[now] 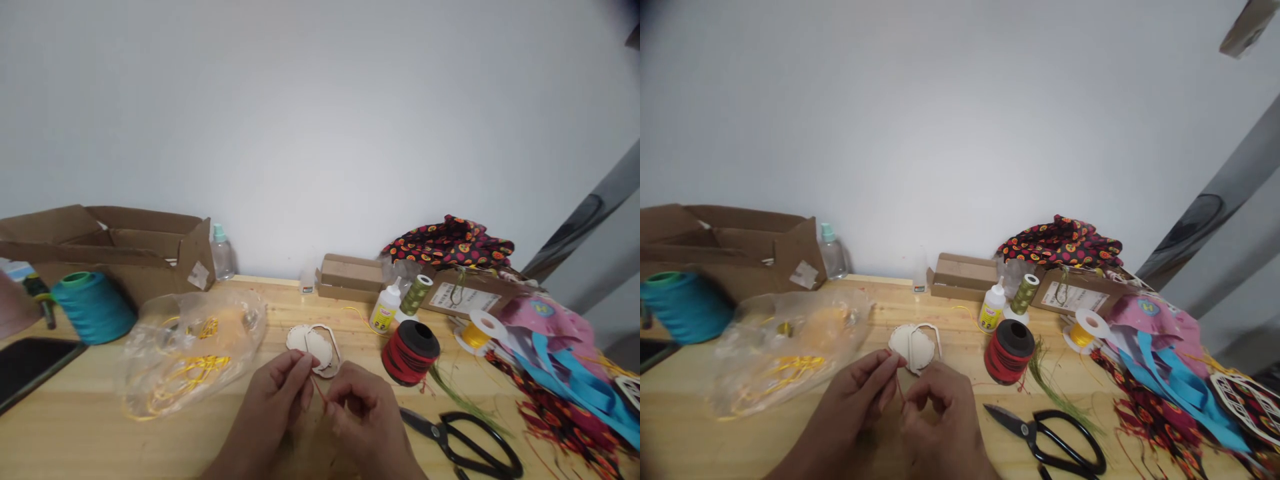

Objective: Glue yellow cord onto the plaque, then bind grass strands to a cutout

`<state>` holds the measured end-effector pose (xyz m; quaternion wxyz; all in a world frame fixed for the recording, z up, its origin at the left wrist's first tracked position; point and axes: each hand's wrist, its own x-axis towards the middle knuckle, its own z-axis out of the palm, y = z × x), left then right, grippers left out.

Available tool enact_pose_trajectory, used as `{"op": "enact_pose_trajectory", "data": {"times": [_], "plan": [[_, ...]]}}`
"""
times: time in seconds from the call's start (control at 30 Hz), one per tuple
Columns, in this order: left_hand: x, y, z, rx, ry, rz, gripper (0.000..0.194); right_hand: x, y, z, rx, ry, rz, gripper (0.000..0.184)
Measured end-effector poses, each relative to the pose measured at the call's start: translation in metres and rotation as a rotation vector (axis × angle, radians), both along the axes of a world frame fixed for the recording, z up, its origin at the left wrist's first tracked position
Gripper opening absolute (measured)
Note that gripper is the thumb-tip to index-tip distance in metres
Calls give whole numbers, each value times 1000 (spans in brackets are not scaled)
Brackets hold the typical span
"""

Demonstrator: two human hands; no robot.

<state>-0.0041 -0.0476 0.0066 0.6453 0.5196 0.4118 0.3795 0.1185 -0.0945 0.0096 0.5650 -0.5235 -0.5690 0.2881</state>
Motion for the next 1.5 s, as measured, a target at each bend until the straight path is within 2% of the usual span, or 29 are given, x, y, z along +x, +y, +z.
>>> {"op": "enact_pose_trajectory", "data": {"times": [0.1, 0.3, 0.5, 0.63, 0.77, 0.9, 1.03, 1.17, 1.3, 1.5], "plan": [[1, -1, -1, -8, 2, -12, 32, 0, -1, -1, -11, 45, 73, 12], [2, -2, 1, -35, -17, -31, 32, 4, -1, -4, -38, 177, 110, 10], [0, -1, -2, -152, -158, -104, 27, 9, 2, -1, -157, 402, 13, 6], [1, -1, -3, -160, -174, -138, 28, 10, 2, -1, -219, 481, -6, 8], [1, 0, -3, -137, -144, -121, 31, 9, 3, -4, -248, 561, -32, 19], [1, -1, -4, -95, -109, -116, 32, 8, 4, -9, -280, 478, 85, 32], [0, -2, -4, -72, -81, -135, 31, 8, 3, -10, -328, 303, 174, 24], [-1, -1, -4, -1, -70, -161, 28, 7, 3, -8, -244, 242, 203, 21], [-3, 1, -3, 51, 25, -210, 28, 7, 4, -8, -282, 398, 157, 20], [-3, 0, 0, 217, 191, -224, 29, 6, 2, -17, -413, 722, 159, 22]]}}
